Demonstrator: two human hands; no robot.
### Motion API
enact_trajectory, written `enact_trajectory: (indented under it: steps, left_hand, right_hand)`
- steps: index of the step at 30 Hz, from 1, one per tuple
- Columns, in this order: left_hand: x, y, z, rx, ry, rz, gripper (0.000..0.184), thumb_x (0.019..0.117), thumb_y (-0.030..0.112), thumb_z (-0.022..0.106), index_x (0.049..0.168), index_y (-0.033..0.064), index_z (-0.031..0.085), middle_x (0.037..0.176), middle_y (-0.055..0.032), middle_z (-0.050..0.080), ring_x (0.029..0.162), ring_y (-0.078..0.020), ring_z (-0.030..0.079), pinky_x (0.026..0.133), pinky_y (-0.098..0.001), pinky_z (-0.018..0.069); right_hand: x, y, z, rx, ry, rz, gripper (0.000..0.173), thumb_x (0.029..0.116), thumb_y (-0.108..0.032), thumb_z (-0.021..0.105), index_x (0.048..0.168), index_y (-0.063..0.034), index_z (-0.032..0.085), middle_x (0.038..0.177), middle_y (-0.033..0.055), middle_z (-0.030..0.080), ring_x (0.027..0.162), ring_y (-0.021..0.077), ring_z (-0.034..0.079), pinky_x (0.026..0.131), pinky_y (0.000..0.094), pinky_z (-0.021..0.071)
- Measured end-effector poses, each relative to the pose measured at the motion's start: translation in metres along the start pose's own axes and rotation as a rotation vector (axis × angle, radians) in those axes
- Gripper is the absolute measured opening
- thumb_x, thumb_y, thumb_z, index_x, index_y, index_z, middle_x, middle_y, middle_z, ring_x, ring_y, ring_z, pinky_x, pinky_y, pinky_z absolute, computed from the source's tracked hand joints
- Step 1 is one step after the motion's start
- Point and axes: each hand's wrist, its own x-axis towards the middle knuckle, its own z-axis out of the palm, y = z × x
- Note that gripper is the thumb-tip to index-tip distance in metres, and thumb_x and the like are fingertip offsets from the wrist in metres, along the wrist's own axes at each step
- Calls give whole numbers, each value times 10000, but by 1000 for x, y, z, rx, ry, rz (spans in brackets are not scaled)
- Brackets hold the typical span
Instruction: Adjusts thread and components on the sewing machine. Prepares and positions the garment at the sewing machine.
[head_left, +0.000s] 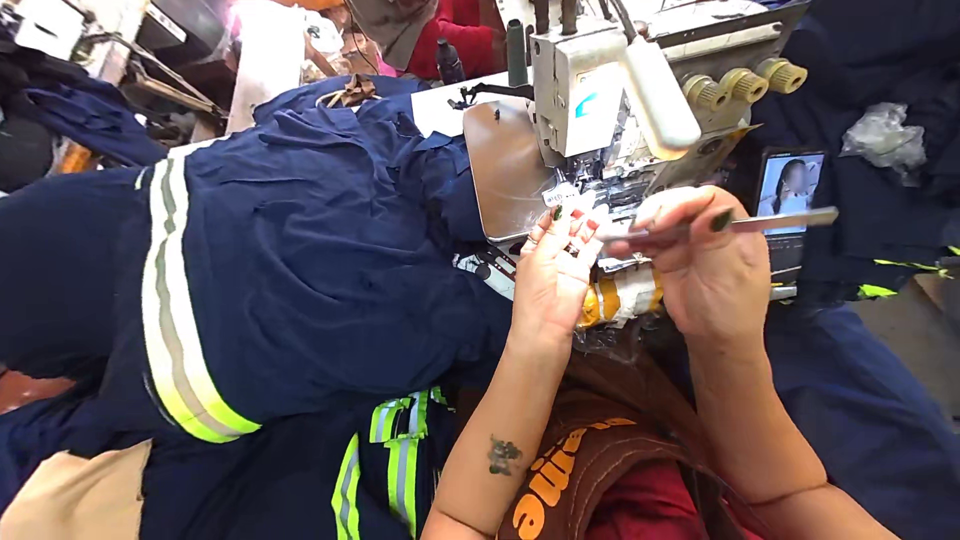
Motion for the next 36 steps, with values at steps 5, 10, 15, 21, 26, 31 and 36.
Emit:
enact_trajectory:
  steps: [5, 10, 15, 21, 26, 31, 36]
  left_hand:
    - [-3, -4, -1, -73, -49, 25, 135, 1064, 93, 504, 1111, 96, 631, 991, -87, 677, 895, -194, 692, 874, -353, 590]
    - [-6, -8, 1, -93, -63, 35, 103, 1058, 112, 530, 1092, 125, 626, 916, -38, 651, 833, -155, 681, 844, -329, 598]
    - [-7, -11, -2, -144, -124, 37, 112, 1044, 100, 558, 1100, 134, 649, 982, -40, 665, 882, -143, 683, 844, -301, 595]
    - [-7, -12, -3, -185, -149, 23, 139, 1052, 119, 551, 1148, 112, 652, 1064, -69, 683, 982, -170, 693, 911, -324, 581]
    - [-7, -13, -5, -215, -159, -6, 110, 1043, 124, 566, 1102, 115, 659, 970, -56, 672, 873, -148, 685, 839, -299, 592]
    - [-8, -14, -4, -209, -128, -24, 120, 1054, 131, 544, 1090, 108, 655, 947, -69, 669, 856, -166, 685, 825, -322, 594]
    - [-9, -13, -3, -216, -130, -23, 126, 1048, 109, 545, 1083, 92, 664, 982, -87, 683, 882, -181, 696, 843, -337, 598]
  right_hand:
    - [1, 18, 10, -96, 70, -186, 214, 958, 20, 664, 1149, -68, 622, 1117, 84, 700, 1023, 233, 722, 917, 408, 626]
    - [-3, 28, 14, -219, 134, -322, 232, 913, 41, 716, 1102, -73, 644, 1066, 70, 742, 959, 202, 747, 852, 351, 646]
    - [-2, 31, 13, -219, 112, -428, 199, 901, 0, 754, 1066, -76, 673, 1078, 86, 726, 990, 215, 731, 852, 360, 641]
    - [-3, 30, 16, -173, 130, -449, 160, 937, -19, 718, 1003, -126, 619, 1049, 65, 718, 921, 221, 745, 790, 383, 661]
    - [-3, 32, 15, -169, 104, -419, 258, 925, 5, 722, 1119, -118, 604, 1101, 74, 720, 1011, 222, 732, 868, 368, 639]
    - [-5, 33, 17, -172, 123, -408, 271, 908, 33, 730, 1095, -108, 594, 1071, 89, 731, 978, 235, 746, 834, 372, 652]
    - [-7, 35, 18, -183, 163, -408, 292, 900, 30, 741, 1100, -124, 594, 1054, 68, 738, 943, 201, 749, 802, 339, 653]
